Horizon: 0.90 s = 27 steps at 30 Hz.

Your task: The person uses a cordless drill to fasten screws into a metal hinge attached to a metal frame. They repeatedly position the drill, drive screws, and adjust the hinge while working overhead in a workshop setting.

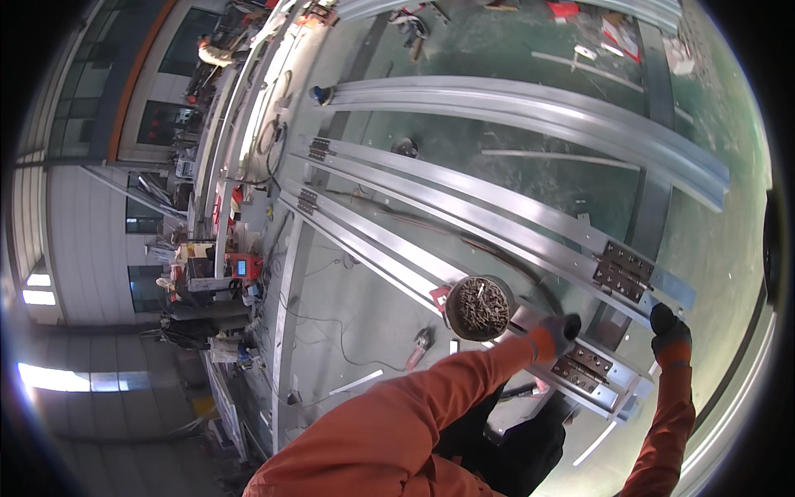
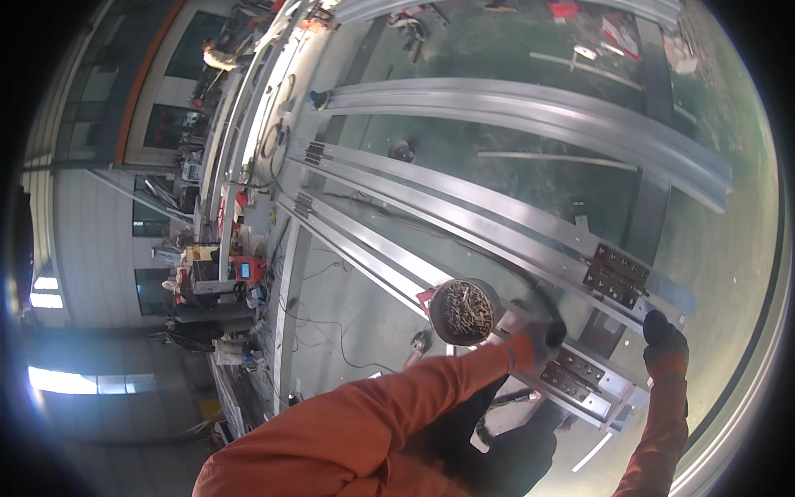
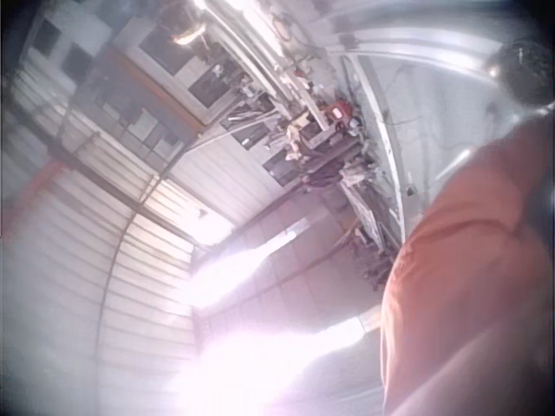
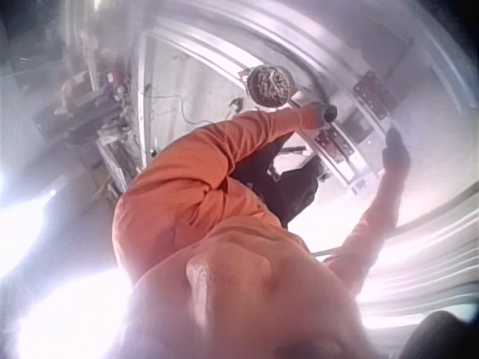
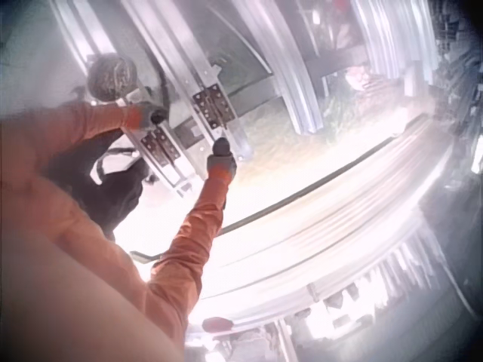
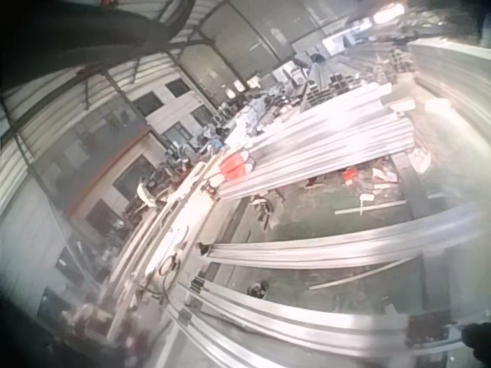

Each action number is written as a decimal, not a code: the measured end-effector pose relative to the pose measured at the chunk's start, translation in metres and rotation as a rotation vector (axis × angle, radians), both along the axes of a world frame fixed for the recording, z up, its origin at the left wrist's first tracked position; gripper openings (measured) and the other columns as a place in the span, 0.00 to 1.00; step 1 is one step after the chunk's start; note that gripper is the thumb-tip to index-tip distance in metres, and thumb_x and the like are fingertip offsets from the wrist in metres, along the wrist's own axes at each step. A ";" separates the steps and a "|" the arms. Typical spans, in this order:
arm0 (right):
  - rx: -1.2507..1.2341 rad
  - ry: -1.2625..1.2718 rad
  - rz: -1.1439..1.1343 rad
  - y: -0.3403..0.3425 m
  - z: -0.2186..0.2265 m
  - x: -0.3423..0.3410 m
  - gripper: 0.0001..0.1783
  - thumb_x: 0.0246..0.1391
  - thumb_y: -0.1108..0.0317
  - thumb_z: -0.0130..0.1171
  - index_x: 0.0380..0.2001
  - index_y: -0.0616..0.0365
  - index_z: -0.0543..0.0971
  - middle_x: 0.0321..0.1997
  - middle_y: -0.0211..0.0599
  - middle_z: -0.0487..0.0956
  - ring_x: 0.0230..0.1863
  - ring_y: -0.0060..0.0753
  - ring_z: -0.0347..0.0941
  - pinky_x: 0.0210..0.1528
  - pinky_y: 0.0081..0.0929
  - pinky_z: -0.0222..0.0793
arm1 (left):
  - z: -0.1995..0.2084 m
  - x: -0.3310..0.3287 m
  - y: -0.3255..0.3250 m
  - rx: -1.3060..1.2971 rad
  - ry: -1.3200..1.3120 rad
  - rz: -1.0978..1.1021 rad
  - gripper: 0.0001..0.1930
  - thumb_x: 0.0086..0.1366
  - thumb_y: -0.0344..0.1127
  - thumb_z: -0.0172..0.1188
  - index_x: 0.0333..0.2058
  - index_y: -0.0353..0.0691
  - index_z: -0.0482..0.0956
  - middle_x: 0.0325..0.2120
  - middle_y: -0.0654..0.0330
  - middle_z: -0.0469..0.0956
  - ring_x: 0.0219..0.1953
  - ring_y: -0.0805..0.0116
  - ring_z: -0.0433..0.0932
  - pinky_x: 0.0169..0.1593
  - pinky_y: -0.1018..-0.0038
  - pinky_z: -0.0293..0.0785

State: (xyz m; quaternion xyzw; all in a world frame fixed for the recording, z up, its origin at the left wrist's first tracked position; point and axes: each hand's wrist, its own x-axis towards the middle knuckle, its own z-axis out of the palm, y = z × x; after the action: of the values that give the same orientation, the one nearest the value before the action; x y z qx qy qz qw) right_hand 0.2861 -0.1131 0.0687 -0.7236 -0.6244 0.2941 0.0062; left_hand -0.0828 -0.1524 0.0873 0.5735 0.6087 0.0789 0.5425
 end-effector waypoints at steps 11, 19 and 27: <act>-0.037 -0.007 -0.130 -0.021 -0.010 -0.015 0.24 0.52 0.74 0.63 0.54 0.57 0.88 0.55 0.53 0.88 0.61 0.50 0.84 0.65 0.40 0.80 | 0.042 -0.041 -0.047 -0.307 -0.168 0.189 0.11 0.70 0.39 0.66 0.45 0.41 0.90 0.30 0.60 0.89 0.30 0.71 0.86 0.40 0.69 0.83; 0.393 0.496 0.386 -0.065 0.130 -0.158 0.31 0.62 0.67 0.69 0.69 0.56 0.79 0.74 0.45 0.77 0.75 0.46 0.72 0.76 0.40 0.68 | -0.021 -0.097 -0.039 0.080 -0.361 0.320 0.15 0.71 0.26 0.62 0.55 0.35 0.85 0.46 0.56 0.88 0.47 0.64 0.86 0.52 0.64 0.85; 0.197 0.794 0.003 -0.098 0.159 -0.180 0.32 0.62 0.77 0.59 0.70 0.71 0.72 0.65 0.50 0.83 0.58 0.40 0.83 0.61 0.34 0.80 | 0.064 -0.047 -0.010 -0.345 -0.947 0.654 0.31 0.67 0.18 0.64 0.69 0.30 0.73 0.61 0.48 0.81 0.61 0.55 0.83 0.65 0.61 0.83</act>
State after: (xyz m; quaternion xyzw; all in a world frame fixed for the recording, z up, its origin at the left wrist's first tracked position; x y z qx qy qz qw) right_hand 0.1059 -0.2114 0.2275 -0.5488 -0.5999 0.4892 0.3155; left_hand -0.1298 -0.1626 0.1515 0.1626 0.4496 0.3886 0.7877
